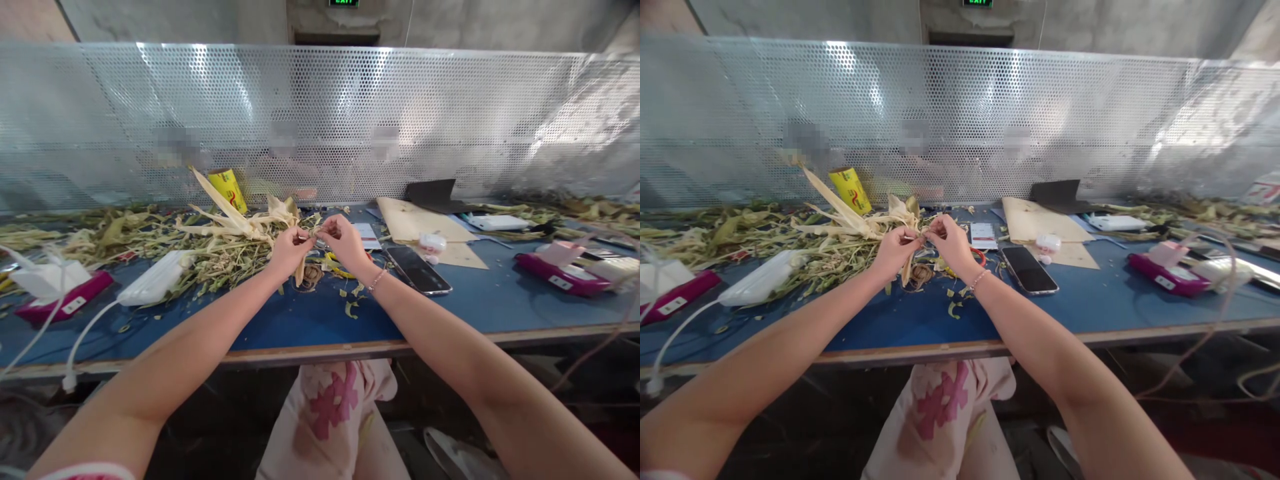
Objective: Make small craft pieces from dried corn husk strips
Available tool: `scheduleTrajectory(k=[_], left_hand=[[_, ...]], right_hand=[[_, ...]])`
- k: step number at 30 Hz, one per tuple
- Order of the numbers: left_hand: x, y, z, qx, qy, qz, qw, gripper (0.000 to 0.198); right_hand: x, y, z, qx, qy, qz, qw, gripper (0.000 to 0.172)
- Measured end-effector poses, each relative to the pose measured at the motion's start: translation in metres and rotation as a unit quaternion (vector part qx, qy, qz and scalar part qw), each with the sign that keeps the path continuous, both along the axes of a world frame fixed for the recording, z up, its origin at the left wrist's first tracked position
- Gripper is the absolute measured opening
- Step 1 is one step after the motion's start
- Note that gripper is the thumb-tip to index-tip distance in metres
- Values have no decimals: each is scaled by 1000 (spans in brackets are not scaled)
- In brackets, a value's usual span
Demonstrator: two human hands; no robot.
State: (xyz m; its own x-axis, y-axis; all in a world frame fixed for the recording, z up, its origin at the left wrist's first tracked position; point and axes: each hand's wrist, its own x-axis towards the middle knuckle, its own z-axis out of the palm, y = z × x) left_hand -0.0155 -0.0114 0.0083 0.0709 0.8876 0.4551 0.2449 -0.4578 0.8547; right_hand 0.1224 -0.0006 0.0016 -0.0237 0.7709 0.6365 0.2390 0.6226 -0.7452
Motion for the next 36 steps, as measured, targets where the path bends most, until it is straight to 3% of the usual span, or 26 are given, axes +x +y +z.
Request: scheduleTrajectory(k=[5, 15, 24, 30, 36], left_hand=[[0, 1, 0, 1, 2, 0, 1000, 23], [0, 1, 0, 8, 19, 10, 1000, 23], [1, 0, 2, 3, 10, 5, 1000, 21], [0, 1, 1, 10, 16, 3, 1000, 21], [0, 1, 0, 18, 21, 5, 1000, 22]], right_hand=[[0, 2, -2, -1, 17, 12, 1000, 21], [1, 0, 0, -6, -12, 4, 1000, 11], [3, 2, 0, -17, -18, 13, 1000, 10], [3, 6, -1, -16, 2, 27, 999, 21], [4, 5, 0, -3, -15, 28, 999, 16]])
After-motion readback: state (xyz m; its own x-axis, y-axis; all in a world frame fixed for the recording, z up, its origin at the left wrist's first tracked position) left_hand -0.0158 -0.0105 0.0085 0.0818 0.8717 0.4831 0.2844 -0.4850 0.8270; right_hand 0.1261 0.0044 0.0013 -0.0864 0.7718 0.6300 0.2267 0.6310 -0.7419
